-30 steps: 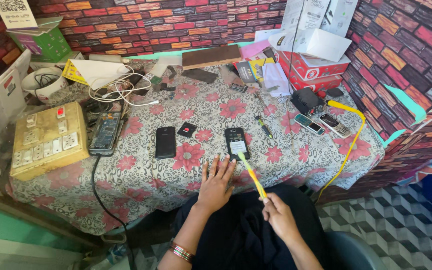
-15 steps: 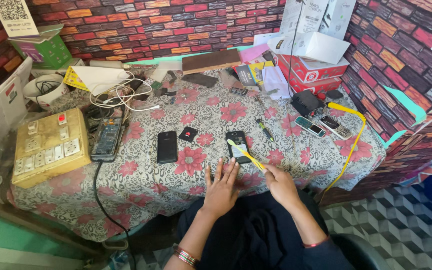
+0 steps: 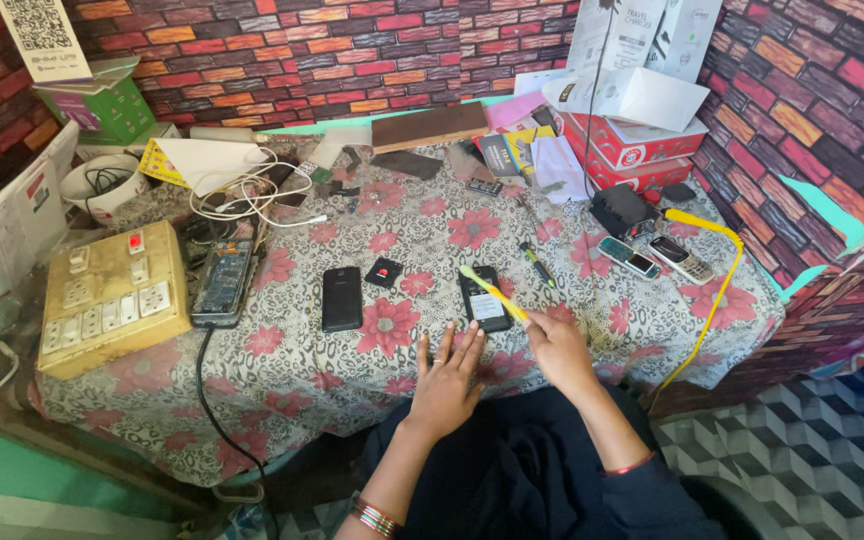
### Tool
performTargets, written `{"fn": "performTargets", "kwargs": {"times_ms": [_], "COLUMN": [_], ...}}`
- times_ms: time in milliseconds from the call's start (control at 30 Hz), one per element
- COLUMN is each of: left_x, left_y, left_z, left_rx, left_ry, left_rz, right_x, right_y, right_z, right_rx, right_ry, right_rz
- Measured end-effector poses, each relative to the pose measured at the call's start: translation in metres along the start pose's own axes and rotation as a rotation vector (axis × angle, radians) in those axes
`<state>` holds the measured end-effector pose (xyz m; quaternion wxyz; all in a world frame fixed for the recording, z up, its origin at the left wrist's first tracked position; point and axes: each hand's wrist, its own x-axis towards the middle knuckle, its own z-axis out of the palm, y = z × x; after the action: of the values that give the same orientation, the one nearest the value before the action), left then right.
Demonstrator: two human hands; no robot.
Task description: The person disassembles a mobile phone on a workbench, removing the back cover and battery and handling the exposed internal board. They brush the phone's internals with a small yellow brush, manipulate small components, and press parts back into the phone body while checking the device in their hands.
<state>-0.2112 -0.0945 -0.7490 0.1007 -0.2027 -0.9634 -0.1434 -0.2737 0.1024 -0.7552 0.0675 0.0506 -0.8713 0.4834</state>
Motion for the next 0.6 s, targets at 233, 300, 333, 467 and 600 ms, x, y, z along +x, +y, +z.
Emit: {"fn": "performTargets", "kwargs": {"times_ms": [233,300,333,467,600], "left_x": [0.0,0.003,0.003,0.002,0.006], "left_y": [0.0,-0.001,-0.002,-0.002,-0.006], "left_z": [0.004,0.005,0.005,0.01,0.014], "left_rx": [0.016,0.007,0.002,0.004,0.0], "left_ry": [0.019,0.002,-0.01,0.012,0.015], "left_rz": [0.012,0.009,0.005,0.008,0.006], "right_x": [-0.011,-0.02,-0.022,-0.023,-0.02], "right_y": [0.014,0.02,0.021,0.024,0.024], "right_z": [-0.009,-0.007,-0.005,0.0,0.001], "right_rx": [-0.071,0.028,0.078,0.055,0.078], "right_ry": [0.085,0.05,0.029,0.01,0.062], "right_rz": [0.109,0.068,0.05,0.104,0.141]}}
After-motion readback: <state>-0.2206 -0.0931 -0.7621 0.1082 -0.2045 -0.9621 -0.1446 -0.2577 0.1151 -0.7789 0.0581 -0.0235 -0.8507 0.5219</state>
